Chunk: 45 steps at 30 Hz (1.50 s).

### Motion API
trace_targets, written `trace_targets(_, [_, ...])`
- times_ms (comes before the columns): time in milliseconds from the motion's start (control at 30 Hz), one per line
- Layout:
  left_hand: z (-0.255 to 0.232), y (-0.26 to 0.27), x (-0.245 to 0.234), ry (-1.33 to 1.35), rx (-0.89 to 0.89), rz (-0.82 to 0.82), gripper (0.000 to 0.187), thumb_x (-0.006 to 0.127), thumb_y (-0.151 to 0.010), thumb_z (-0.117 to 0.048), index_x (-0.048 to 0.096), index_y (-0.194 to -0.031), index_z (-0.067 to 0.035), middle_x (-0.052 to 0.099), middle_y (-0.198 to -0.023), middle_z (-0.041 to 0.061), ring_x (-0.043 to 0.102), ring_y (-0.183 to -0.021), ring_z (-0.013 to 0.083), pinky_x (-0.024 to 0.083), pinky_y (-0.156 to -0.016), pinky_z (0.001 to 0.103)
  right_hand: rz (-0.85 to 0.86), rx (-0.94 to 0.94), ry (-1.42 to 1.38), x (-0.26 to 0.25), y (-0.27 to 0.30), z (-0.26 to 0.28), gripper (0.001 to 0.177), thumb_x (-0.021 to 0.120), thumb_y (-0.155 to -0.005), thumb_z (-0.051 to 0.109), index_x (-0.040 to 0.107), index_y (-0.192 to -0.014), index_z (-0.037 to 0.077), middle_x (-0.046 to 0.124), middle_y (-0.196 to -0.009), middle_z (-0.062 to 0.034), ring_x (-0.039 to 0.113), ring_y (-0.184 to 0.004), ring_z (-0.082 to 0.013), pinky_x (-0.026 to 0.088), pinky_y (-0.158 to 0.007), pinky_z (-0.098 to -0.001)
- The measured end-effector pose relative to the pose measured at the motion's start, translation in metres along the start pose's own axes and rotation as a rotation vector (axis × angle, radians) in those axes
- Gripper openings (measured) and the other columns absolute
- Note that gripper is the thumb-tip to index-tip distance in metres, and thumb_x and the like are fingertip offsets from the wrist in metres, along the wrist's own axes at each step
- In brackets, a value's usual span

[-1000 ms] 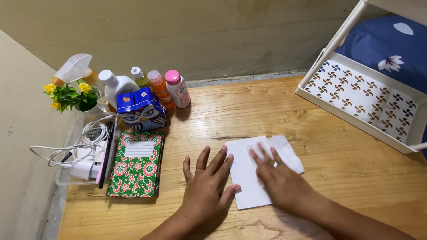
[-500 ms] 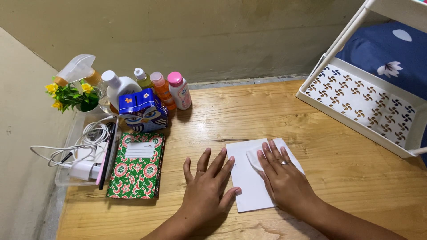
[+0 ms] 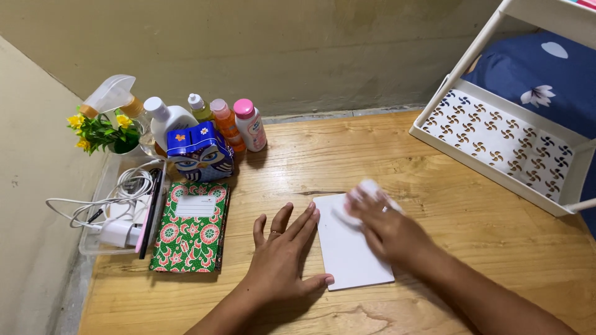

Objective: Assemble a small plastic two-tier shelf on a table.

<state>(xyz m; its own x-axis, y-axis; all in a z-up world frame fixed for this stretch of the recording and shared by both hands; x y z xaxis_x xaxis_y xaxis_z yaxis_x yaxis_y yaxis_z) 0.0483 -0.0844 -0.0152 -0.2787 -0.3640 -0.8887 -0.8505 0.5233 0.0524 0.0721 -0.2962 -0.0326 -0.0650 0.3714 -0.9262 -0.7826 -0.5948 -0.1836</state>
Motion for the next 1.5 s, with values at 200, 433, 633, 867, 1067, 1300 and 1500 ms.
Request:
trace_targets(200, [0.005,-0.003,0.002,0.080,-0.085,0.027,0.148,0.087,-0.060,-0.067,-0.003,-0.158,-0.002,0.022,-0.164,0.022,0.010,-0.155,0.0372,-0.004,-0.116,0.065,-0.071,0.007,0.039,0.013,0.012,0.029,0.056,0.055,-0.093,0.009,0.045,-0.147,0.002,0.044,-0.157,-0.0144,0.035,-0.147,-0.0311,0.026,-0.120,-0.0512])
trace_targets(433, [0.013,-0.005,0.012,0.034,-0.080,0.005,0.159,0.091,-0.057,-0.064,-0.015,-0.153,0.007,0.011,-0.167,0.030,0.010,-0.153,0.0401,-0.003,-0.115,0.065,-0.002,-0.170,-0.122,0.018,0.012,0.056,0.052,0.061,-0.100,0.014,0.046,-0.149,0.007,0.046,-0.158,-0.0109,0.042,-0.150,-0.0300,0.028,-0.124,-0.0529])
trace_targets(633, [0.011,-0.004,0.010,0.034,-0.083,0.019,0.160,0.089,-0.060,-0.071,-0.013,-0.155,0.007,0.010,-0.165,0.029,0.008,-0.155,0.0399,-0.003,-0.116,0.065,0.244,0.143,0.060,0.000,-0.034,0.020,0.055,0.053,-0.097,0.031,0.052,-0.152,0.033,0.030,-0.168,0.0042,0.016,-0.157,-0.0260,0.004,-0.120,-0.0608])
trace_targets(867, [0.017,-0.006,0.018,0.007,-0.097,0.034,0.162,0.087,-0.058,-0.076,-0.015,-0.154,0.006,0.005,-0.167,0.026,0.006,-0.154,0.0384,-0.004,-0.116,0.065,0.057,-0.075,0.063,0.020,-0.002,0.056,0.053,0.040,-0.107,0.027,0.035,-0.158,0.012,0.028,-0.166,-0.0132,0.016,-0.156,-0.0293,0.010,-0.124,-0.0568])
trace_targets(1067, [0.017,-0.006,0.019,-0.014,-0.102,0.052,0.162,0.086,-0.058,-0.077,-0.014,-0.154,0.006,0.004,-0.167,0.026,0.005,-0.154,0.0395,-0.004,-0.116,0.064,-0.001,-0.163,0.187,0.017,-0.019,0.040,0.053,0.038,-0.104,0.033,0.037,-0.156,0.021,0.030,-0.165,-0.0043,0.018,-0.154,-0.0220,0.006,-0.121,-0.0588])
trace_targets(1300, [0.021,-0.007,0.024,-0.021,-0.082,0.025,0.162,0.086,-0.056,-0.078,-0.008,-0.154,0.009,0.005,-0.166,0.028,0.007,-0.154,0.0397,-0.002,-0.116,0.065,0.017,0.016,0.186,0.024,-0.020,0.020,0.053,0.037,-0.106,0.029,0.033,-0.158,0.017,0.026,-0.166,-0.0071,0.013,-0.154,-0.0236,0.004,-0.122,-0.0566])
trace_targets(1500, [0.021,-0.008,0.025,-0.025,-0.097,0.030,0.162,0.085,-0.055,-0.079,-0.007,-0.156,0.008,0.010,-0.165,0.026,0.008,-0.154,0.0383,-0.002,-0.116,0.065,0.065,-0.142,0.097,0.019,-0.002,0.060,0.055,0.033,-0.104,0.032,0.030,-0.157,0.018,0.026,-0.166,-0.0038,0.012,-0.156,-0.0203,0.005,-0.125,-0.0504])
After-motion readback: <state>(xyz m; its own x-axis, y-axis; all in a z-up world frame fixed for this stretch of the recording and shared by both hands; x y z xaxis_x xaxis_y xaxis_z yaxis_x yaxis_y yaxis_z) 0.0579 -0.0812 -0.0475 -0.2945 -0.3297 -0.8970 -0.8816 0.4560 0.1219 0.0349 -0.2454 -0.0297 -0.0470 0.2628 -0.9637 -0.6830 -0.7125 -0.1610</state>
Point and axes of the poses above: each hand's wrist, its own y-axis away from the middle knuckle, its own x-axis out of the palm, z = x × y, the point moved 5 cm from there along -y, towards the middle knuckle
